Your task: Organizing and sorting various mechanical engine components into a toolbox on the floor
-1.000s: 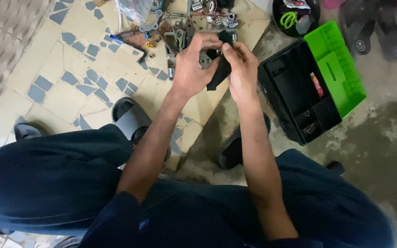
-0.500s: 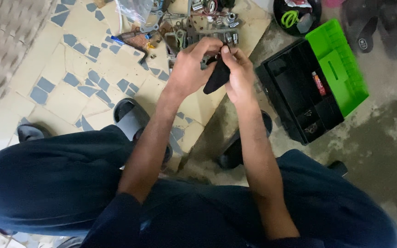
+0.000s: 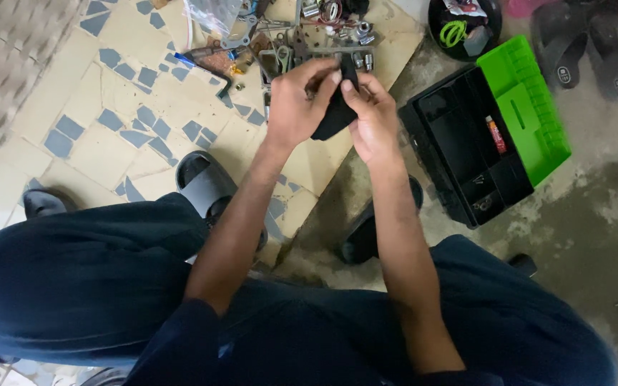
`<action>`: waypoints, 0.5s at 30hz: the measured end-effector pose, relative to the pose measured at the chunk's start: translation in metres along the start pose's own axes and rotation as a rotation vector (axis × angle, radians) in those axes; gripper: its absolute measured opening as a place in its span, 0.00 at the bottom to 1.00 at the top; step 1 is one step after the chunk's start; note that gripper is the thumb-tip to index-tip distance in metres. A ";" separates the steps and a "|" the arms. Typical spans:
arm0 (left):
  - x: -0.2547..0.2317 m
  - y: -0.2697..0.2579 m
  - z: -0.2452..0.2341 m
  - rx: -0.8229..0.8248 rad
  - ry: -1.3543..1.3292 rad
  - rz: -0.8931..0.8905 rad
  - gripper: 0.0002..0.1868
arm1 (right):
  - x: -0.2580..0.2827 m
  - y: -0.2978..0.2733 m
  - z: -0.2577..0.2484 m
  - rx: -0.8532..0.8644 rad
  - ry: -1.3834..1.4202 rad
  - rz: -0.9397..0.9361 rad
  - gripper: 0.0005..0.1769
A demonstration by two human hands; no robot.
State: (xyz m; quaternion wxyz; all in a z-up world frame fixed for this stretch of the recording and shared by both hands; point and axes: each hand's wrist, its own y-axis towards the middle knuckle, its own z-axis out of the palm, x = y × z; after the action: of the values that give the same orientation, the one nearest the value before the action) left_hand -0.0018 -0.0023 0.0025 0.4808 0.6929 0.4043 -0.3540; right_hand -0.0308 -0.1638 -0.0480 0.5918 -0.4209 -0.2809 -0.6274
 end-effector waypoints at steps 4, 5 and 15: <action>-0.003 0.000 0.001 -0.001 -0.097 -0.116 0.17 | 0.030 -0.013 0.025 -0.073 -0.203 -0.056 0.25; -0.002 0.000 0.002 0.006 -0.133 -0.139 0.15 | 0.044 -0.019 0.036 -0.022 -0.401 -0.108 0.26; 0.013 -0.004 0.007 0.069 -0.731 -0.579 0.08 | 0.056 -0.015 0.021 0.066 -0.682 -0.104 0.25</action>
State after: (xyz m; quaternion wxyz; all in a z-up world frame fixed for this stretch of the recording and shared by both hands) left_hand -0.0003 -0.0056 -0.0122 0.4498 0.3972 0.3730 -0.7076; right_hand -0.0387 -0.1722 0.0122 0.4445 -0.5721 -0.5037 -0.4705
